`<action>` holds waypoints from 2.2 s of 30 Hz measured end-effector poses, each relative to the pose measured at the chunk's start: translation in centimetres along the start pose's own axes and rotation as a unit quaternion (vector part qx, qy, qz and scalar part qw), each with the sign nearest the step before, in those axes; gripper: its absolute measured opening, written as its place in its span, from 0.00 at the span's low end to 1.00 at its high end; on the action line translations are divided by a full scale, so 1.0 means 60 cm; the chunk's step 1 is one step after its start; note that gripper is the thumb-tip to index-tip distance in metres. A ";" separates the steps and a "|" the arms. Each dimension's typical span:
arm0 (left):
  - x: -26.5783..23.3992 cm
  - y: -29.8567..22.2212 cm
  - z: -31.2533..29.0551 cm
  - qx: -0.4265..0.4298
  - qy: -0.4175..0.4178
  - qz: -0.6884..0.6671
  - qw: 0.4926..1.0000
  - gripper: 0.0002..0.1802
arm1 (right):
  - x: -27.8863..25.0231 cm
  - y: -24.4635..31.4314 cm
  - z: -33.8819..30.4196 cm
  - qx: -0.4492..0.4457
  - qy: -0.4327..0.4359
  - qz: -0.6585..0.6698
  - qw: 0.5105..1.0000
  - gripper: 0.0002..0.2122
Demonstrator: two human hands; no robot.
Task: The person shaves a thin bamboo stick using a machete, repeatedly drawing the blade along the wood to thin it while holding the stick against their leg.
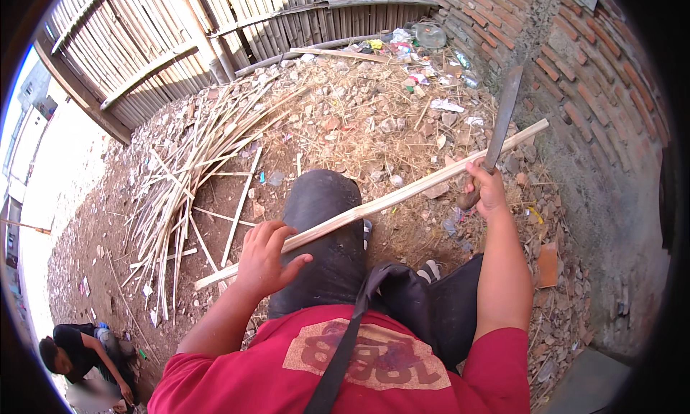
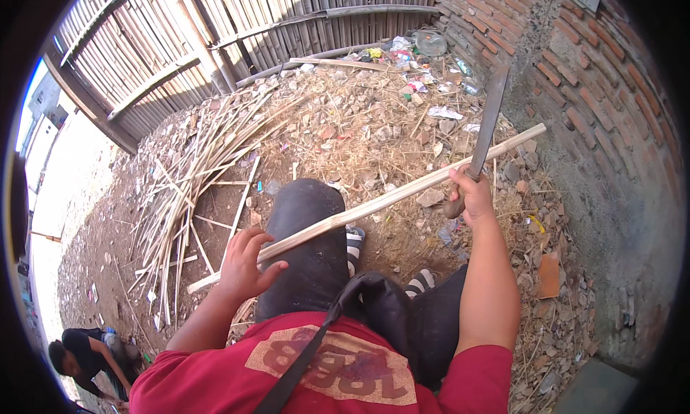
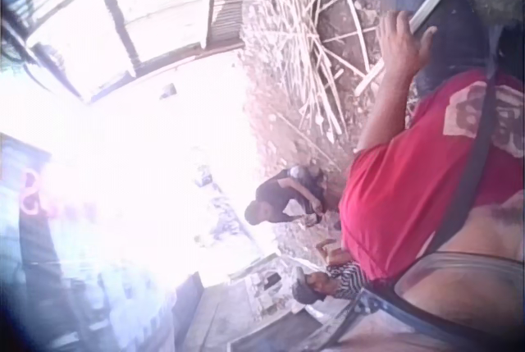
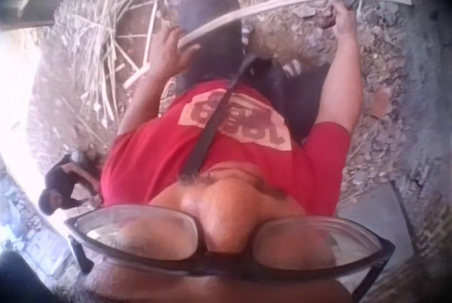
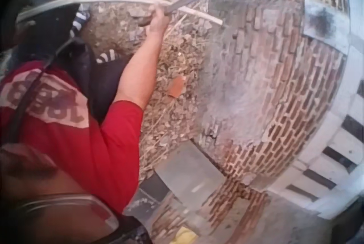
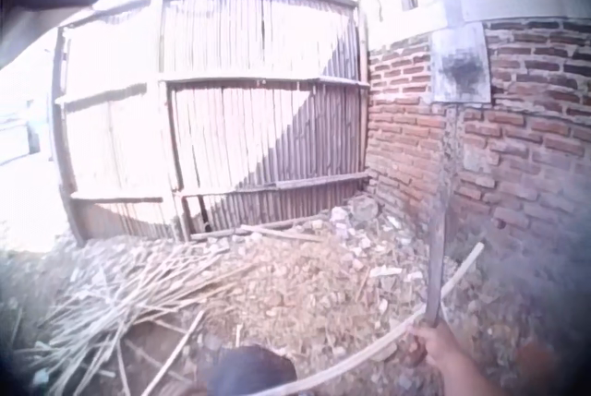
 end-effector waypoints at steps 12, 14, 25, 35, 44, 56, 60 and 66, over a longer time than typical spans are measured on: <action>0.111 -0.114 0.158 0.028 0.041 -0.017 0.999 0.31 | 0.038 0.022 -0.013 -0.023 0.044 -0.005 0.999 0.09; 0.132 -0.110 0.167 0.017 0.056 -0.002 0.998 0.29 | 0.037 0.022 -0.012 -0.023 0.045 -0.009 0.999 0.09; 0.103 -0.108 0.189 -0.060 0.137 -0.028 0.988 0.22 | 0.017 0.032 -0.009 -0.033 0.045 -0.104 0.993 0.09; 0.032 -0.038 0.122 -0.166 0.224 0.003 0.960 0.31 | 0.017 0.022 -0.019 -0.073 0.095 -0.486 0.866 0.20; 0.016 0.016 0.060 -0.178 0.260 -0.051 0.948 0.31 | 0.102 -0.009 -0.036 -0.071 0.194 -0.624 0.753 0.17; 0.029 0.032 0.071 -0.165 0.303 -0.068 0.936 0.32 | 0.148 -0.057 -0.024 -0.037 0.194 -0.636 0.746 0.14; 0.021 0.022 0.090 -0.157 0.314 -0.063 0.934 0.31 | 0.097 -0.103 0.009 0.013 0.141 -0.574 0.806 0.16; 0.019 0.040 0.093 -0.170 0.345 -0.120 0.915 0.33 | 0.153 -0.060 -0.025 -0.046 0.195 -0.620 0.759 0.16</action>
Point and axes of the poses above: each hand's wrist, its own z-axis towards the middle knuckle, its own x-axis out of the palm, y = z × x, the point moved 2 cm from there along z, towards the middle knuckle, and after that the axes turned 1 degree about -z, right-handed, at the moved point
